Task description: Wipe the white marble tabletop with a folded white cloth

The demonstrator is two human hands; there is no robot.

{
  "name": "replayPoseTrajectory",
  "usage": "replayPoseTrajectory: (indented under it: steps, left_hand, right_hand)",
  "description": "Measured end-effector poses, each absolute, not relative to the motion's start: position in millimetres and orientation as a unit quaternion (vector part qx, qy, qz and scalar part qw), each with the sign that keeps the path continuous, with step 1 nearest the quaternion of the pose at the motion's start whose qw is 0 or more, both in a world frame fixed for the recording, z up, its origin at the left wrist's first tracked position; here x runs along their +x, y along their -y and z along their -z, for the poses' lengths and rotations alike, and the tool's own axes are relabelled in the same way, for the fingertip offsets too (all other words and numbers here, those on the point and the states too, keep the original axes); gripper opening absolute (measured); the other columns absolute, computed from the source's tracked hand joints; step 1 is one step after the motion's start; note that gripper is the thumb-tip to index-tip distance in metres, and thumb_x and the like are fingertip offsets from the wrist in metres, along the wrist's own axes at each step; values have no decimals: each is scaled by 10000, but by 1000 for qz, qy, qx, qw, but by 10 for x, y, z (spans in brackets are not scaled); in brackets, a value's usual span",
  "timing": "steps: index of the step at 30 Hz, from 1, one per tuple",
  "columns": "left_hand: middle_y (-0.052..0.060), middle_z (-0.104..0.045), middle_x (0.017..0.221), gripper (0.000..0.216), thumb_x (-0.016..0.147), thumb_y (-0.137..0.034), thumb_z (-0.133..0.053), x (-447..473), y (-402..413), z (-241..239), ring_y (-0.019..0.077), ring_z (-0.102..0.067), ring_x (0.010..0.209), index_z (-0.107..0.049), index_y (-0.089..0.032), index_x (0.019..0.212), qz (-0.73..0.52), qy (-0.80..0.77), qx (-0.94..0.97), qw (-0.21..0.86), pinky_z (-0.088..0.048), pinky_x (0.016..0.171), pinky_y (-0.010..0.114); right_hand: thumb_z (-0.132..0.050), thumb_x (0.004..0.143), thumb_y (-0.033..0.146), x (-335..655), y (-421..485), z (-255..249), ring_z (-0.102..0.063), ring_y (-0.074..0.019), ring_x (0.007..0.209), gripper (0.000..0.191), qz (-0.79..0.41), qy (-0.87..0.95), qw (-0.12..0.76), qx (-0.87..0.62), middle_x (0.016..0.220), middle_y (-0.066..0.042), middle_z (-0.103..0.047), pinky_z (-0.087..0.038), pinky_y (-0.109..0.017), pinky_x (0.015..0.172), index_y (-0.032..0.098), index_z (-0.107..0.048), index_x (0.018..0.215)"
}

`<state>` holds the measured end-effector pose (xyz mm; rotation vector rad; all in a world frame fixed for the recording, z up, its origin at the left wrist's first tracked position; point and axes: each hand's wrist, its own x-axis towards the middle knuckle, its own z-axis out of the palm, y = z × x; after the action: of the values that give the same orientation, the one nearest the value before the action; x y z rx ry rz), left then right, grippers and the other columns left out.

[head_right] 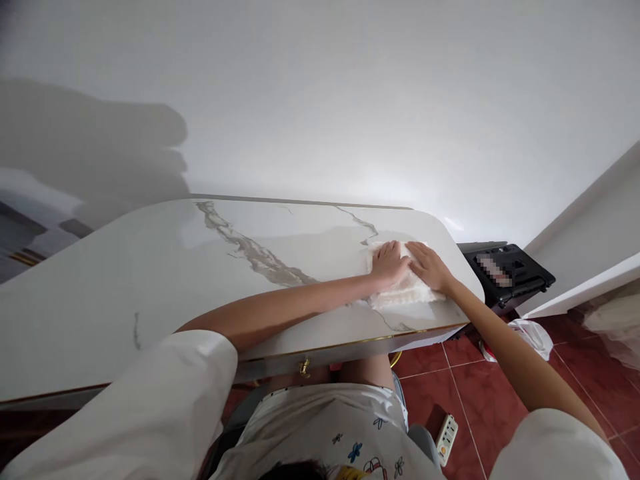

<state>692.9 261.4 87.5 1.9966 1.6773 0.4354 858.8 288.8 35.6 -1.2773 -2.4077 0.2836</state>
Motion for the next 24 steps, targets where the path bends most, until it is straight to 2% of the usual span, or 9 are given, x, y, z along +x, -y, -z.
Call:
replayPoseTrajectory:
  steps: [3, 7, 16, 24]
  left_hand:
    - [99, -564, 1293, 259, 912, -241, -341, 6822, -3004, -825, 217, -423, 1292, -516, -201, 1099, -185, -607, 747, 195, -286, 1083, 377]
    - [94, -612, 1185, 242, 918, -180, -328, 6674, -3526, -743, 212, -486, 1198, -556, -182, 999, -209, -578, 779, 124, -307, 1050, 352]
    - [125, -612, 1205, 292, 942, -210, -335, 6554, -4384, -623, 241, -491, 1199, -585, -147, 1078, -205, -585, 782, 69, -334, 1031, 377]
    - [158, -662, 1108, 337, 924, -195, -345, 6536, -4697, -559, 287, -571, 1104, -648, -94, 1032, -197, -598, 773, 74, -385, 975, 408]
  right_hand:
    - [-283, 955, 470, 8444, -3294, -319, -375, -271, 1379, 588, -92, 854, 205, -469, 1465, -131, -460, -286, -477, 1156, 141, -441, 1416]
    - [-308, 941, 406, 8250, -3835, -306, -395, -271, 1360, 550, -88, 841, 210, -490, 1441, -133, -485, -299, -461, 1141, 126, -457, 1390]
    - [-356, 925, 395, 8047, -4768, -243, -477, -266, 1285, 495, -110, 817, 233, -516, 1383, -101, -546, -356, -442, 1088, 177, -521, 1338]
    - [-327, 926, 380, 7979, -5020, -233, -573, -275, 1161, 452, -119, 814, 230, -519, 1263, -50, -651, -431, -419, 989, 222, -637, 1215]
